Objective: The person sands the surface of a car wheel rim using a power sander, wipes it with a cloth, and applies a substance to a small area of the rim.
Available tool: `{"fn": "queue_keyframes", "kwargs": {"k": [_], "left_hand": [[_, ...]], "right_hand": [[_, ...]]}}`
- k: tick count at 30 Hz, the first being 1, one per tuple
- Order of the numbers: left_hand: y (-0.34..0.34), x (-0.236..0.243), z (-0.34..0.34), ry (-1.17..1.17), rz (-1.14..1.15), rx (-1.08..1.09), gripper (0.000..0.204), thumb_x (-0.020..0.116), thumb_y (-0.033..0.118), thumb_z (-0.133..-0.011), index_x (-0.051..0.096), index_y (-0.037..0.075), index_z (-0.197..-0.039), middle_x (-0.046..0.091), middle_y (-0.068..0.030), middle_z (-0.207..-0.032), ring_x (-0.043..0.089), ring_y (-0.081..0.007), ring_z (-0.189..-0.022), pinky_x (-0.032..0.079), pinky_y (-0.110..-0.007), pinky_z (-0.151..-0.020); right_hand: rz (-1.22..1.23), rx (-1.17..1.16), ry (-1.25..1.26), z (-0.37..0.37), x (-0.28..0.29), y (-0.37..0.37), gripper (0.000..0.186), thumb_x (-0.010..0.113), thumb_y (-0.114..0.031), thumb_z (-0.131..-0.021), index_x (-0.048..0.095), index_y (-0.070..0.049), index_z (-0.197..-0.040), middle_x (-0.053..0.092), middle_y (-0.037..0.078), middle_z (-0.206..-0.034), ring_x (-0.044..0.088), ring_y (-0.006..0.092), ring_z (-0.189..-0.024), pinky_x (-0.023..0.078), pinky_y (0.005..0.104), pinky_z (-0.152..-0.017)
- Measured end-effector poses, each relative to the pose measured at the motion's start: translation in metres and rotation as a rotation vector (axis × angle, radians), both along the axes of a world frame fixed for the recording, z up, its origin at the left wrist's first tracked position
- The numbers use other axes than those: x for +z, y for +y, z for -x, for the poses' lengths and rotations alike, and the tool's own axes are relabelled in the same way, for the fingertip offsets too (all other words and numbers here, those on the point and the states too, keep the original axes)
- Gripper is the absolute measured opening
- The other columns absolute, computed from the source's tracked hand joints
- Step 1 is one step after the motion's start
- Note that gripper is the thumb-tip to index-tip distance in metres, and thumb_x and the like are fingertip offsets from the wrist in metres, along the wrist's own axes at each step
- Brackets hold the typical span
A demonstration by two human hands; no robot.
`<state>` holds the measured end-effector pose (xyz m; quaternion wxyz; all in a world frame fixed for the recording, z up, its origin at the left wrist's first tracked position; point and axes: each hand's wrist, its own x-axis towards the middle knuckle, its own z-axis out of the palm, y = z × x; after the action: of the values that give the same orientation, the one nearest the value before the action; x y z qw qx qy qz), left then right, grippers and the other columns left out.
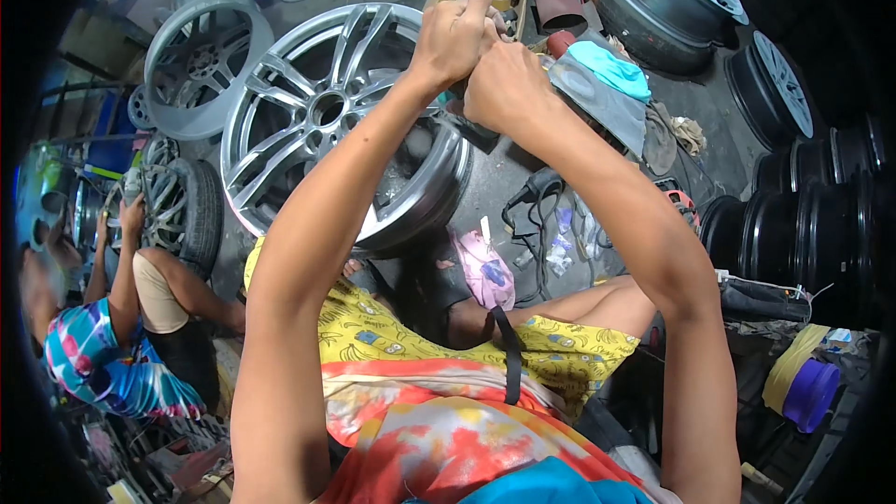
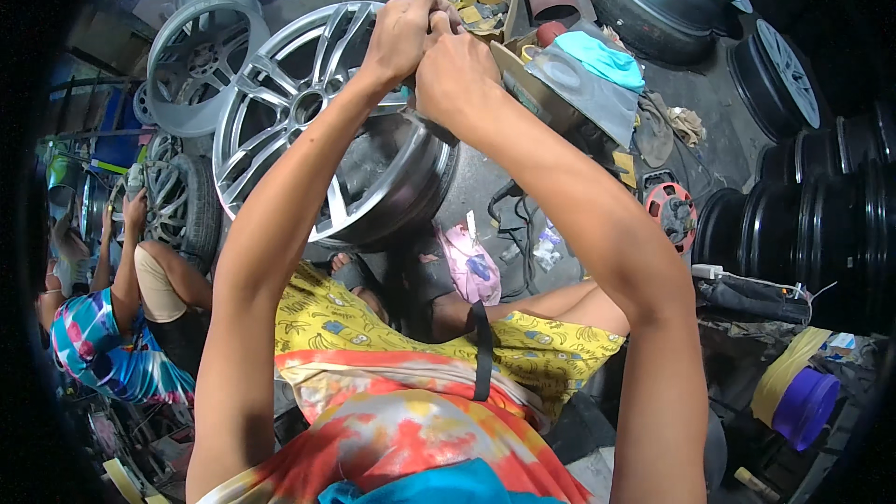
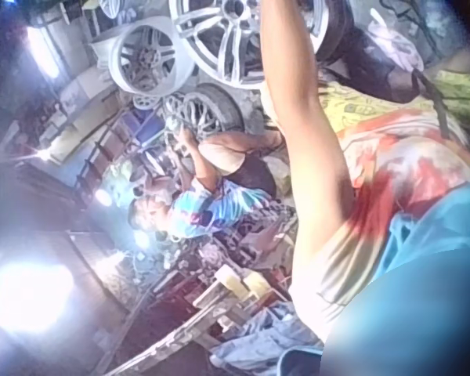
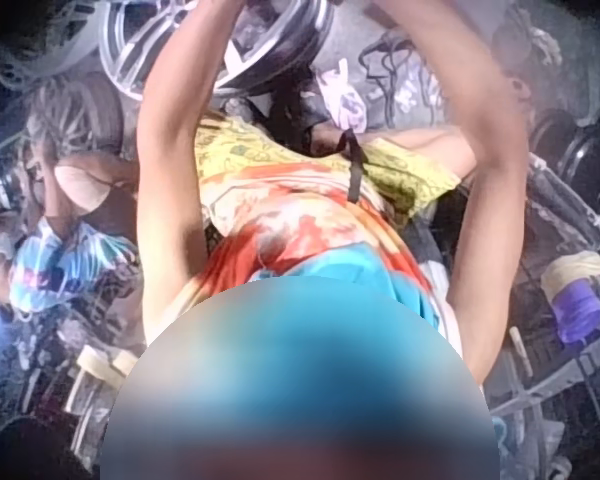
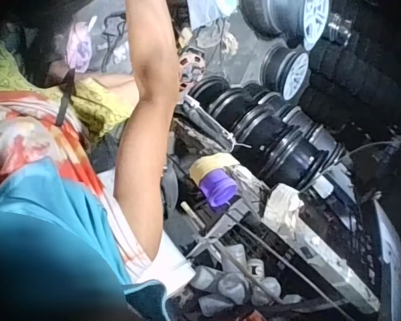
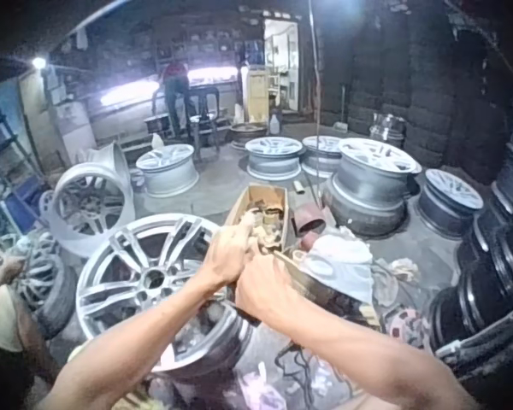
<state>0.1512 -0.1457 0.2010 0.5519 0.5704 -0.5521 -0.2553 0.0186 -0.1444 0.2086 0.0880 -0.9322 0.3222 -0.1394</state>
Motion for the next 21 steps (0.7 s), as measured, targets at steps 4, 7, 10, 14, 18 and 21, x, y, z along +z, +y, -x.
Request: {"fn": "queue_keyframes", "kwargs": {"k": [4,7,10,14,18,21], "left_hand": [[0.02,-0.004,0.003,-0.09,-0.064,0.022,0.066,0.043,0.048,-0.109,0.073,-0.004,-0.082,0.067,-0.012,-0.071,0.061,-0.0202,-0.067,0.049,-0.036,-0.07],[0.052,-0.005,-0.002,-0.111,-0.103,0.017,0.066,0.046,0.05,-0.108,0.073,-0.004,-0.08,0.066,-0.0136,-0.065,0.062,-0.0217,-0.065,0.049,-0.037,-0.068],[0.104,-0.007,-0.007,0.026,-0.216,-0.032,0.061,0.044,0.043,-0.111,0.068,-0.003,-0.079,0.062,-0.0073,-0.065,0.055,-0.0138,-0.064,0.047,-0.033,-0.064],[0.168,0.013,0.013,-0.076,-0.194,0.028,0.055,0.039,0.034,-0.114,0.069,-0.003,-0.086,0.064,-0.0056,-0.069,0.056,-0.0106,-0.066,0.048,-0.03,-0.065],[0.161,0.012,0.012,-0.166,-0.229,-0.012,0.054,0.04,0.035,-0.114,0.069,-0.002,-0.087,0.066,-0.0076,-0.069,0.059,-0.011,-0.067,0.05,-0.031,-0.066],[0.113,0.009,0.027,-0.161,-0.21,-0.005,0.058,0.042,0.04,-0.112,0.069,-0.004,-0.084,0.067,-0.0107,-0.068,0.062,-0.0161,-0.066,0.05,-0.034,-0.067]], "right_hand": [[0.104,-0.035,-0.079,0.004,-0.009,0.021,0.04,0.074,-0.015,-0.079,0.068,0.013,-0.107,0.073,0.03,-0.106,0.074,0.0443,-0.094,0.061,0.049,-0.086],[-0.019,-0.021,0.012,0.002,-0.009,0.053,0.029,0.07,-0.016,-0.081,0.074,0.009,-0.096,0.074,0.029,-0.1,0.076,0.0412,-0.092,0.061,0.0477,-0.086],[-0.198,-0.014,-0.001,-0.003,-0.01,0.104,0.019,0.068,-0.01,-0.081,0.076,0.005,-0.09,0.074,0.028,-0.092,0.075,0.0438,-0.087,0.062,0.0488,-0.082],[-0.342,-0.19,-0.234,-0.008,-0.015,0.17,0.041,0.063,-0.006,-0.086,0.063,0.013,-0.122,0.066,0.022,-0.114,0.069,0.0304,-0.089,0.061,0.0359,-0.067],[-0.377,-0.055,-0.312,0.0,-0.035,0.157,0.064,0.06,-0.003,-0.084,0.042,0.017,-0.142,0.065,0.032,-0.108,0.066,0.0435,-0.088,0.062,0.0492,-0.075],[-0.392,-0.109,-0.311,0.02,-0.028,0.11,0.065,0.066,-0.006,-0.082,0.047,0.015,-0.142,0.067,0.031,-0.122,0.07,0.0493,-0.093,0.06,0.0531,-0.083]]}}
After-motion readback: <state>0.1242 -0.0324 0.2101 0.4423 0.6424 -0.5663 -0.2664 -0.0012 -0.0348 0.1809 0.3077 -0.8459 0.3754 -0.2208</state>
